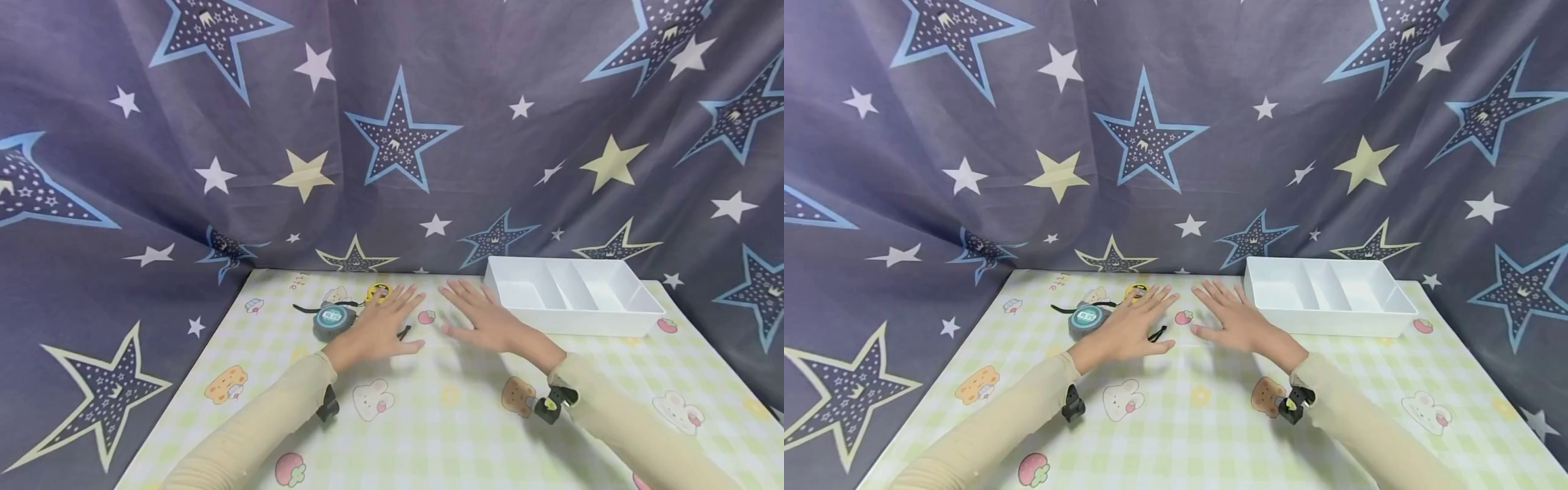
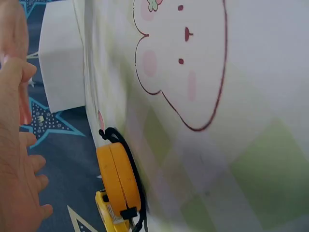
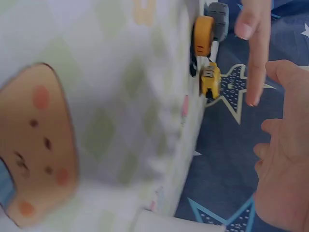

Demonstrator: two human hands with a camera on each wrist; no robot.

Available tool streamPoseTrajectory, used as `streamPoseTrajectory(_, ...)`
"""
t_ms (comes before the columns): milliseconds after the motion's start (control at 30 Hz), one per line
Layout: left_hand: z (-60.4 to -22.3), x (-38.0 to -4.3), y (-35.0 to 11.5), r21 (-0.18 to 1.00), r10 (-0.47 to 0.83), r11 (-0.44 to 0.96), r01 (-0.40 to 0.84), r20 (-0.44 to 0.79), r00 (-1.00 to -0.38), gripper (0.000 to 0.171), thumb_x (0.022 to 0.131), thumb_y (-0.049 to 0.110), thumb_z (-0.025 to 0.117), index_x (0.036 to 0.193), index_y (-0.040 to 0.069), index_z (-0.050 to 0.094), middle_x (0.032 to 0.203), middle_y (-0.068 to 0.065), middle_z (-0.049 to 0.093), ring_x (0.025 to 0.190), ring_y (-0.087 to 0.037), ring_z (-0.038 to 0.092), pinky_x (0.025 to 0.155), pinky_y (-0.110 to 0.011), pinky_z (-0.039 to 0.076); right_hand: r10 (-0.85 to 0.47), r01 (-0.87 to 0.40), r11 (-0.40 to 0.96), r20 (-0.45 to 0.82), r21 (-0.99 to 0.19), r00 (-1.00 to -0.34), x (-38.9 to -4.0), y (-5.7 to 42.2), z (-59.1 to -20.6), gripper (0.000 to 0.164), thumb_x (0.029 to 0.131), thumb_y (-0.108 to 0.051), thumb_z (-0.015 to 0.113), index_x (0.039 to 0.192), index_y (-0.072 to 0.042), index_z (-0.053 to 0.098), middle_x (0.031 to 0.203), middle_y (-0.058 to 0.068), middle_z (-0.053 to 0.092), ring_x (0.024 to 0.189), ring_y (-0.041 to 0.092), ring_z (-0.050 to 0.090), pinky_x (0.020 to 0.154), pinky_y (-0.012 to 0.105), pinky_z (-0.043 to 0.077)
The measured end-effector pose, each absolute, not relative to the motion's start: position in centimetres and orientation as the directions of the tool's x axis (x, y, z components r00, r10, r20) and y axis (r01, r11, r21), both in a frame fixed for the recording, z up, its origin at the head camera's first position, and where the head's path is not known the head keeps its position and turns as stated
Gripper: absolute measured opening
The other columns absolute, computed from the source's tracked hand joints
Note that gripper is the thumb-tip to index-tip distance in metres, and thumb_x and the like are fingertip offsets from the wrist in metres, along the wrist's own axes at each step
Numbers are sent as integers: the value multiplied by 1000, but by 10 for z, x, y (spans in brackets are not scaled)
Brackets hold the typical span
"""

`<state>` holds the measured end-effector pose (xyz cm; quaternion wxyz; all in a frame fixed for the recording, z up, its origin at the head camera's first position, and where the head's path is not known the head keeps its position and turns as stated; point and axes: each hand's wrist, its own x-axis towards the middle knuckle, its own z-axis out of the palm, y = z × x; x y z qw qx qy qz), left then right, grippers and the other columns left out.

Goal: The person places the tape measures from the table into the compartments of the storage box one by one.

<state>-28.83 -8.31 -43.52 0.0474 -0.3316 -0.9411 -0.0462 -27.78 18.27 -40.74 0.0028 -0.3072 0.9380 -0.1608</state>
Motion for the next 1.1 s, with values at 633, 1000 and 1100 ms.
streamPoseTrajectory(633,-431,-299,-117,103,631,761,640,112,-768,83,84,56,68,154,18,43,149,-6,54,144,-30,44,124,-62,15,-496,-544,835,313,-84,-810,-306,256,-315,63,101,-41,56,154,-9,43,154,26,44,143,48,38,116,68,28)
streamPoseTrajectory(1000,-434,-305,-130,60,650,751,658,111,-752,67,83,50,69,139,15,58,137,-5,61,135,-28,52,121,-64,23,-243,-285,950,267,-129,-932,-313,335,-278,55,104,-37,49,148,-5,45,138,33,49,120,51,52,88,69,45)
streamPoseTrajectory(1100,-434,-306,-130,38,657,747,664,107,-746,67,82,50,70,138,15,59,137,-6,62,134,-29,53,120,-63,25,-172,-203,971,217,-127,-961,-315,361,-279,55,104,-38,46,145,-1,46,132,34,51,115,50,54,84,68,46)
